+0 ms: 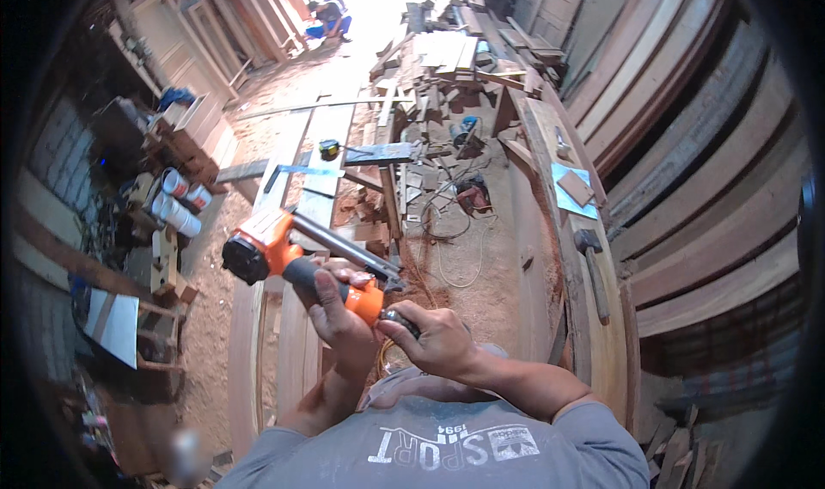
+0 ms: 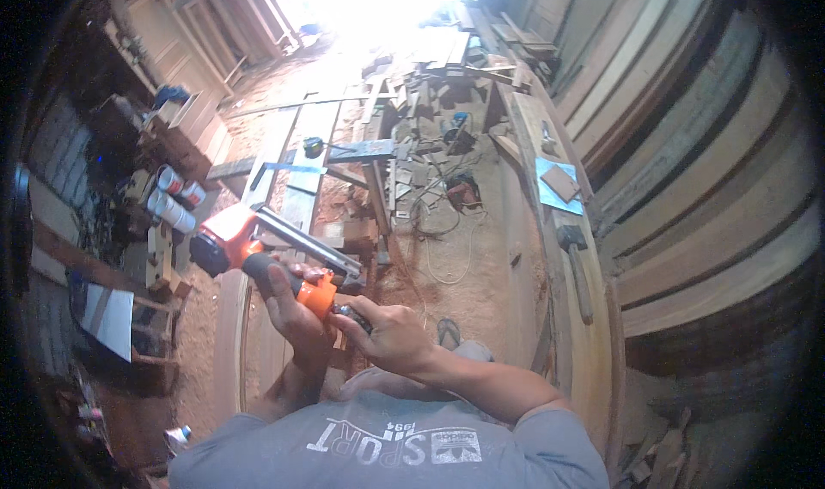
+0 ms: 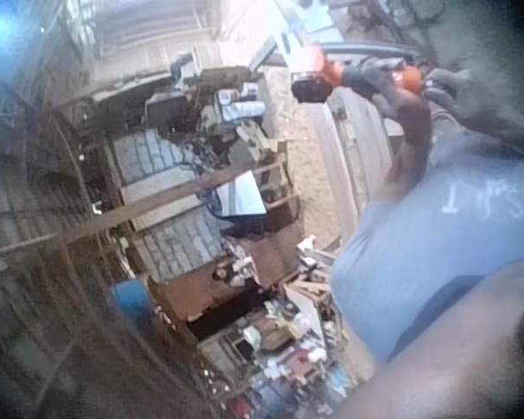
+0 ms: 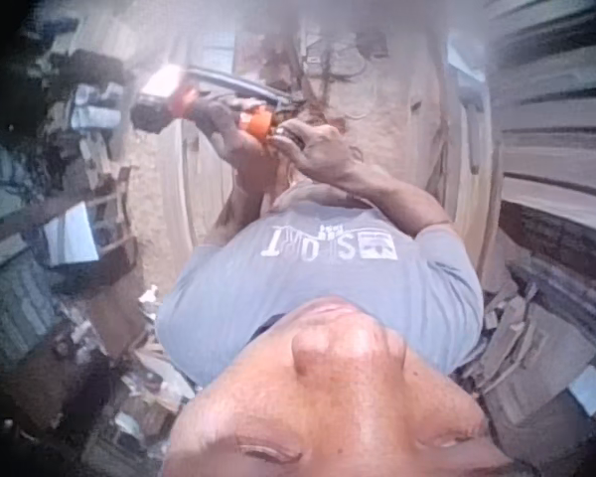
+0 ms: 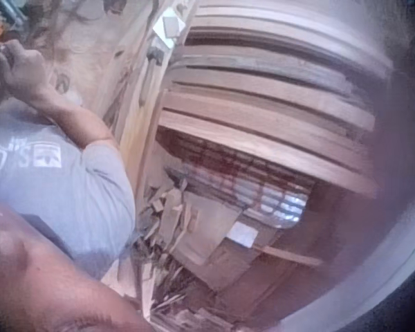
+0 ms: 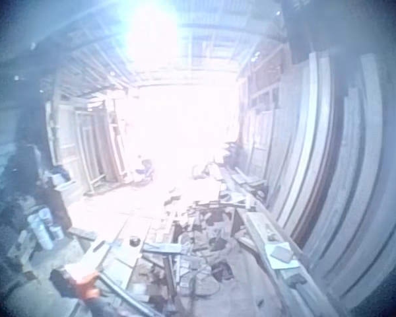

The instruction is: The person connects an air hose to a nail gun, positions a wooden slat onto a frame, and uses the nail gun to fasten the slat. They then use a hammer to tap the slat flush with the frame.

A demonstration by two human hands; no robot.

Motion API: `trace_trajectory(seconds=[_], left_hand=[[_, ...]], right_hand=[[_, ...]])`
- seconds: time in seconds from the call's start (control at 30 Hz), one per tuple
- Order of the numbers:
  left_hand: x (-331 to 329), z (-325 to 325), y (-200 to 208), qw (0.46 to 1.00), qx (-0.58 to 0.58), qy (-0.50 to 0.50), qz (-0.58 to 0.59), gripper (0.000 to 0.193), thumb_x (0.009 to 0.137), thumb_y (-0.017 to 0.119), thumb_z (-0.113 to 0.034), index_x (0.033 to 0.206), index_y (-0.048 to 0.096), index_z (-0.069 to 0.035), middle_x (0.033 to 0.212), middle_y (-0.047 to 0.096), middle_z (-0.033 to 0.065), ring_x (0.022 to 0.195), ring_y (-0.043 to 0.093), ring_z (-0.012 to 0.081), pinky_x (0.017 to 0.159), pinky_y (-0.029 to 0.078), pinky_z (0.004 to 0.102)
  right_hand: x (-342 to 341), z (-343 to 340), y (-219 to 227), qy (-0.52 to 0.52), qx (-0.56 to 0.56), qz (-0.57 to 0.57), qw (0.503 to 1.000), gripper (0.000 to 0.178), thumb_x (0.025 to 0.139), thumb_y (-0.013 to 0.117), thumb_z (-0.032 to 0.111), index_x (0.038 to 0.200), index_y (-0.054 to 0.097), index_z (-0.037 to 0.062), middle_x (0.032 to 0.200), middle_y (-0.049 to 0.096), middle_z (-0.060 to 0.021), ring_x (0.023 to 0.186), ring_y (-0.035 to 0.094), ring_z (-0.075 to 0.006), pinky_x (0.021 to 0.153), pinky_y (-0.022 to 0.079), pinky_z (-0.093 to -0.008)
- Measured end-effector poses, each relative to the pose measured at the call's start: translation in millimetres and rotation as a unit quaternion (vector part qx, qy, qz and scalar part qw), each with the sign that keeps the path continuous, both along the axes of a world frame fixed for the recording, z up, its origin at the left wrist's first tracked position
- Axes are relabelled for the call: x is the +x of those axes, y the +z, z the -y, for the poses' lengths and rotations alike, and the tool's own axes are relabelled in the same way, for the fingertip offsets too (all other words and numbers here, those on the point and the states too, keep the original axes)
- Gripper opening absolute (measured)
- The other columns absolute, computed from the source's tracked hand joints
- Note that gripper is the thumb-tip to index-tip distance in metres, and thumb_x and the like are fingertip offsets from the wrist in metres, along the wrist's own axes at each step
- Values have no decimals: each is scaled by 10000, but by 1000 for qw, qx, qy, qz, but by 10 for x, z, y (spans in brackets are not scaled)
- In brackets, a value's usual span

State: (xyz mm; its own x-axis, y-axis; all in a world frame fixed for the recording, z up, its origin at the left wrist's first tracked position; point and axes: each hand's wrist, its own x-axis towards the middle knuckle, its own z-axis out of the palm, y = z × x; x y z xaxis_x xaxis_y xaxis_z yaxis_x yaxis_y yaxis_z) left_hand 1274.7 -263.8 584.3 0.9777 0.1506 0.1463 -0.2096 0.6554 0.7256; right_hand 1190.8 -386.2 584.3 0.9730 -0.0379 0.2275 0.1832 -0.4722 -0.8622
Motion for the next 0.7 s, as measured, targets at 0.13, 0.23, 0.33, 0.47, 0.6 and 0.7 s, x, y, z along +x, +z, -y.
trace_trajectory(seconds=[0.13, 0.23, 0.33, 0.47, 0.6, 0.7], left_hand=[[94, 100, -75, 997, 54, 12, -48, 307, 1144, 545, -358, 1325, 491, -117, 965, 533, 15, 839, 586, 142, 813, 570, 358], [74, 112, -298, 995, 52, -17, -87, 296, 1148, 538, -347, 1312, 473, -110, 971, 553, 23, 853, 602, 143, 816, 568, 337], [-6, 310, -534, 989, 55, -34, -134, 248, 1151, 540, -328, 1212, 438, -111, 952, 580, 29, 870, 635, 146, 832, 565, 335], [-2, 486, -940, 970, 109, -94, -196, 245, 1158, 526, -315, 1230, 455, -92, 1024, 639, 70, 895, 656, 161, 876, 564, 348], [-38, 859, -775, 924, 217, -206, -237, 357, 1170, 479, -372, 1264, 583, -43, 1094, 649, 121, 941, 662, 188, 934, 548, 349], [21, 1084, -869, 843, 467, -258, -60, 473, 1172, 464, -392, 1322, 634, 23, 1219, 623, 177, 1082, 641, 234, 1013, 518, 384]], right_hand=[[56, 58, -79, -44, -126, 64, 989, 359, 1012, 733, 395, 1229, 703, 110, 799, 733, -135, 701, 749, -335, 581, 571, -444], [25, 129, -257, -54, -180, 41, 981, 421, 1017, 713, 423, 1306, 649, 125, 805, 721, -120, 669, 735, -339, 577, 574, -449], [-48, 298, -530, -48, -162, -8, 986, 519, 1023, 701, 434, 1418, 552, 131, 901, 725, -140, 694, 737, -359, 585, 586, -444], [-194, 630, -752, -15, -101, -46, 994, 724, 1003, 727, 430, 1567, 390, 125, 1243, 636, -244, 1089, 693, -442, 858, 595, -530], [-103, 1024, -705, 6, -94, -20, 995, 792, 951, 774, 290, 1588, 369, 52, 1375, 573, -260, 1291, 572, -462, 1122, 460, -535], [83, 1411, -696, 27, -73, -56, 995, 798, 902, 752, 96, 1591, 354, 34, 1336, 591, -252, 1241, 623, -415, 1072, 493, -489]])
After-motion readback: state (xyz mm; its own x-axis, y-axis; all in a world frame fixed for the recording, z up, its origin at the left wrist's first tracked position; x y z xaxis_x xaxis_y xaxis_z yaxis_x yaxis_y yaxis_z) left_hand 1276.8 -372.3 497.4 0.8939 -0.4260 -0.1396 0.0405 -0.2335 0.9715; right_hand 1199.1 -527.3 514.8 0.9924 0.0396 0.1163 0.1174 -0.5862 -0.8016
